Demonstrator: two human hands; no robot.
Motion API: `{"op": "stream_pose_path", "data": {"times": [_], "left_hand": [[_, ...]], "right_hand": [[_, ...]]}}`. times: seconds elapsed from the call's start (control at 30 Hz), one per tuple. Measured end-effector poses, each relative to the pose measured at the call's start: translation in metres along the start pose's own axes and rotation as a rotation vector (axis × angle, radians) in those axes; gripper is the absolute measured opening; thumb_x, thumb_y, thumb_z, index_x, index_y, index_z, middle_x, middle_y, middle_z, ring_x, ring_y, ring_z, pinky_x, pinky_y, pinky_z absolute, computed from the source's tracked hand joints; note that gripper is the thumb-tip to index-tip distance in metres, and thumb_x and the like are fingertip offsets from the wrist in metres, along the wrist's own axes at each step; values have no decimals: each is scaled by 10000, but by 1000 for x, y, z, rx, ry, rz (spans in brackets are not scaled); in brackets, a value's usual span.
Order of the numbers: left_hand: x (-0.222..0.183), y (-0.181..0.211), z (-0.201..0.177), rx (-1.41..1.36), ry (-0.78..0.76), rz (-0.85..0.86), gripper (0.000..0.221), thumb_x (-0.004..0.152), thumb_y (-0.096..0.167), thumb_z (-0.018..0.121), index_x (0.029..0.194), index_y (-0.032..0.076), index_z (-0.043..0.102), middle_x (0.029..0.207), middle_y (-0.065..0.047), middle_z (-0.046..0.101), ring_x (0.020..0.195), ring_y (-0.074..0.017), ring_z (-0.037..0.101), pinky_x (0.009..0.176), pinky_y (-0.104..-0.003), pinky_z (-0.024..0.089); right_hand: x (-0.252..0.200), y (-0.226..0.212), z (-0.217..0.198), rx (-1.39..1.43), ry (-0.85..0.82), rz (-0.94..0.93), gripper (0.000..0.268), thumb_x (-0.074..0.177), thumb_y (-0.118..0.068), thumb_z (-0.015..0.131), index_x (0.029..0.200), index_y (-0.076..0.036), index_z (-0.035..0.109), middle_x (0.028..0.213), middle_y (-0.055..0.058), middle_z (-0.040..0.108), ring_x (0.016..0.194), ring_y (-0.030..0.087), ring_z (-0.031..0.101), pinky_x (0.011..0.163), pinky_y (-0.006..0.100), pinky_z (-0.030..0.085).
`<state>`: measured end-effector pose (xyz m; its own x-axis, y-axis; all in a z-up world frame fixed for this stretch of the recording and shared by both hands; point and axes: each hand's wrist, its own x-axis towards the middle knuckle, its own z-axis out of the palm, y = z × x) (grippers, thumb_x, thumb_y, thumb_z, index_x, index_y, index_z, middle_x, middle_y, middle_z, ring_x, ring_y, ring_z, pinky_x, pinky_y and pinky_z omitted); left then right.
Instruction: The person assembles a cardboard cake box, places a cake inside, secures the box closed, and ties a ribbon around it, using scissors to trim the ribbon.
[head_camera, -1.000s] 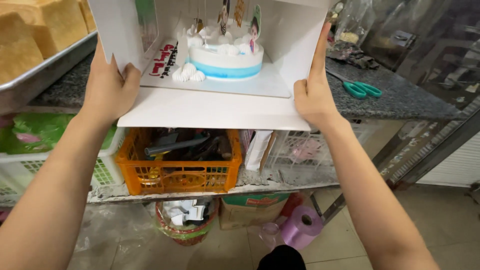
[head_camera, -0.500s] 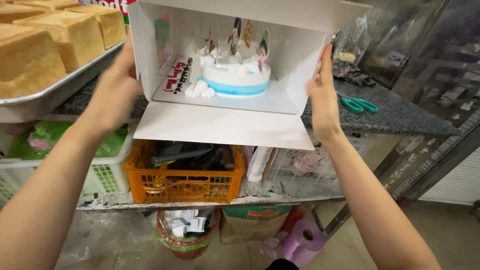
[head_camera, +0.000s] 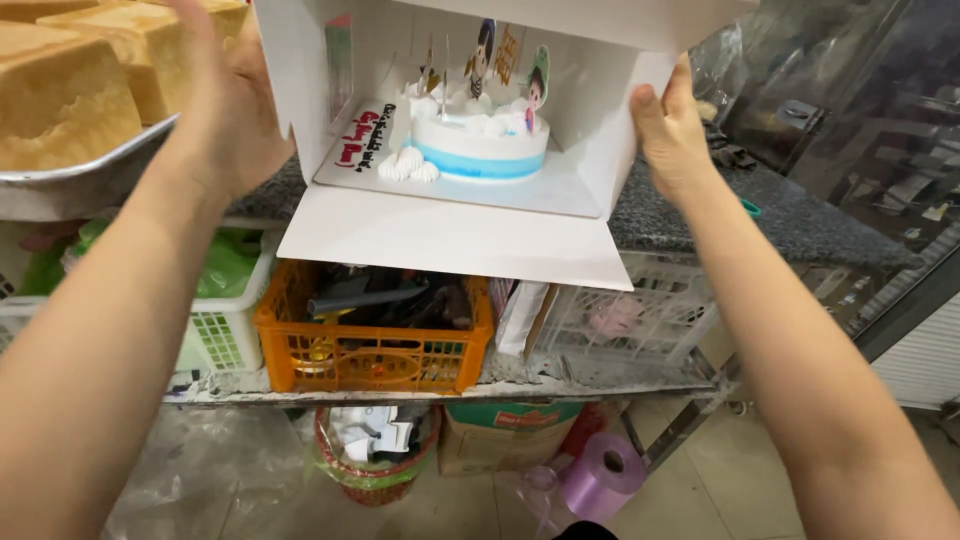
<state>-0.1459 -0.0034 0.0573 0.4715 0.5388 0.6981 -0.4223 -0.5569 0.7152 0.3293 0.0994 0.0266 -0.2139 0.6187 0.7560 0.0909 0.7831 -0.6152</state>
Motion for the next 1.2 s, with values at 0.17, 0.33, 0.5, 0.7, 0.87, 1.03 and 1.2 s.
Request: {"op": "stream_pose_path", "data": {"times": [0.17, 0.33, 0.5, 0.7, 0.87, 1.03, 1.2], "left_hand": [[9, -34, -25, 91, 174, -99, 992, 928, 813, 500, 1636, 130, 371, 1444, -116, 448, 1263, -229, 438, 1122, -416, 428], [11, -27, -22, 221, 160, 49, 1000, 893, 808, 468, 1650, 201, 225, 1570, -91, 446, 1367, -216, 540, 1059, -416, 573], [22, -78, -88, 528, 281, 209, 883, 1110, 625, 593, 1704, 108, 193, 1701, -81, 294, 1548, -191, 329, 1358, -380, 336], [49, -73, -53, 748, 292, 412, 663, 1114, 353, 813, 1484, 68, 342, 1410, -144, 565, 1325, -222, 561, 1178, -424, 504], [49, -63, -39, 537, 410, 290, 442, 1088, 251, 768, 1388, 105, 476, 1363, -80, 646, 1217, -175, 679, 1021, -334, 595], [58, -56, -67, 78, 377, 268, 143, 1065, 56, 712, 1201, 74, 672, 1345, -73, 678, 1177, -153, 654, 1013, -312, 571], [49, -27, -74, 570, 169, 315, 156, 1090, -101, 720, 1096, 55, 717, 1320, -95, 730, 1219, -190, 705, 1125, -344, 595]], "right_hand": [[-4, -40, 46, 185, 90, -77, 671, 1047, -287, 805, 1470, -133, 308, 1482, 104, 513, 1397, 214, 525, 1220, 387, 466], [-4, -44, 54, 235, 100, -137, 544, 1082, -166, 787, 1420, -121, 364, 1422, 90, 567, 1336, 195, 565, 1193, 380, 484], [-2, -41, 48, 375, 99, -158, 357, 1123, -98, 698, 1402, -88, 475, 1443, 46, 581, 1289, 148, 563, 1158, 324, 458], [-3, -59, 42, 265, 93, -160, 315, 1111, -26, 633, 1416, -88, 582, 1402, 41, 627, 1313, 160, 583, 1159, 334, 481], [2, -49, 36, 341, 177, -151, 288, 1051, 66, 639, 1294, -86, 666, 1328, 49, 652, 1233, 164, 605, 1095, 325, 503], [5, -32, 10, 505, 149, -124, 265, 1025, 145, 630, 1064, -94, 735, 1337, 98, 666, 1235, 202, 623, 1136, 330, 508], [2, -45, 9, 538, 79, -57, 296, 971, 160, 630, 845, -100, 689, 1383, 144, 670, 1227, 258, 676, 1096, 414, 586]]}}
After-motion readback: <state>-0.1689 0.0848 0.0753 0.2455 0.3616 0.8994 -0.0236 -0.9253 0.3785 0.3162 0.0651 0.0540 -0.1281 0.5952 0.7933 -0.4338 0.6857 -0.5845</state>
